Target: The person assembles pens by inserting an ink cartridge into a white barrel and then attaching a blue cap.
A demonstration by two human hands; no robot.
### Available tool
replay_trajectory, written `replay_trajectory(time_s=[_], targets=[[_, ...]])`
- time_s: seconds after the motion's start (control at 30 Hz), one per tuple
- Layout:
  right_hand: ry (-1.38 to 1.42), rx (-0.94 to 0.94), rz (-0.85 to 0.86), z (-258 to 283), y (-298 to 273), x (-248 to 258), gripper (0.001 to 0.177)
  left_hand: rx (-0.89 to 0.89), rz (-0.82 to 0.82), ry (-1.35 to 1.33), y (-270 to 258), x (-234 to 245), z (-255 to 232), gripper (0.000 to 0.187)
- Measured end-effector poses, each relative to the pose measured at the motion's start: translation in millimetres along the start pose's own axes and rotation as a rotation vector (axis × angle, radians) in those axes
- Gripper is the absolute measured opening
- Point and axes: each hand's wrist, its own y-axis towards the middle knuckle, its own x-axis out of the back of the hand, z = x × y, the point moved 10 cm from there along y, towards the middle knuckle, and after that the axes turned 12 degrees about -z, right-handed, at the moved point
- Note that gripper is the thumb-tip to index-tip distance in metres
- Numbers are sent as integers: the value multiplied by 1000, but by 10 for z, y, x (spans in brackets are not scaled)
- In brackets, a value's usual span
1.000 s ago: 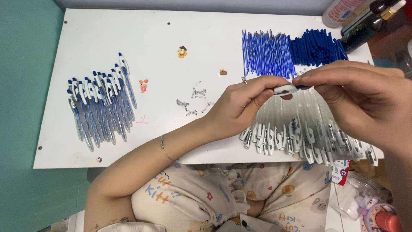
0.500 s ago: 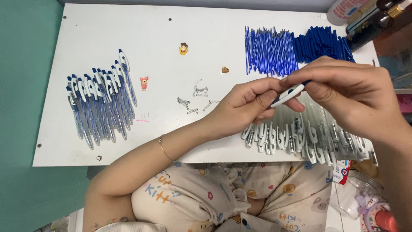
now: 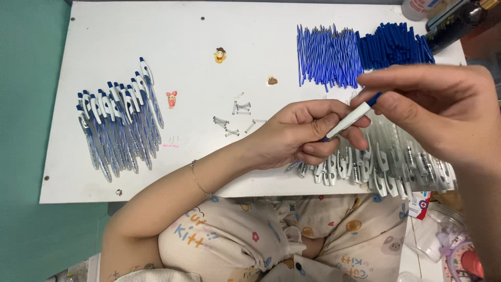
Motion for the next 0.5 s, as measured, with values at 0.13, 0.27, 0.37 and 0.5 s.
replay_trajectory(time_s=[0.13, 0.27, 0.37, 0.5], targets=[[111, -126, -86, -216, -28, 57, 18, -9, 11, -19, -3, -31, -25, 24], [104, -122, -60, -223, -10, 40, 16, -5, 13, -35, -11, -12, -7, 23], [161, -123, -49, -257, -8, 36, 16, 10, -23, -5, -2, 23, 19, 33], [205, -67, 5, -195, 4, -12, 17, 6, -3, -25, 3, 22, 12, 23]])
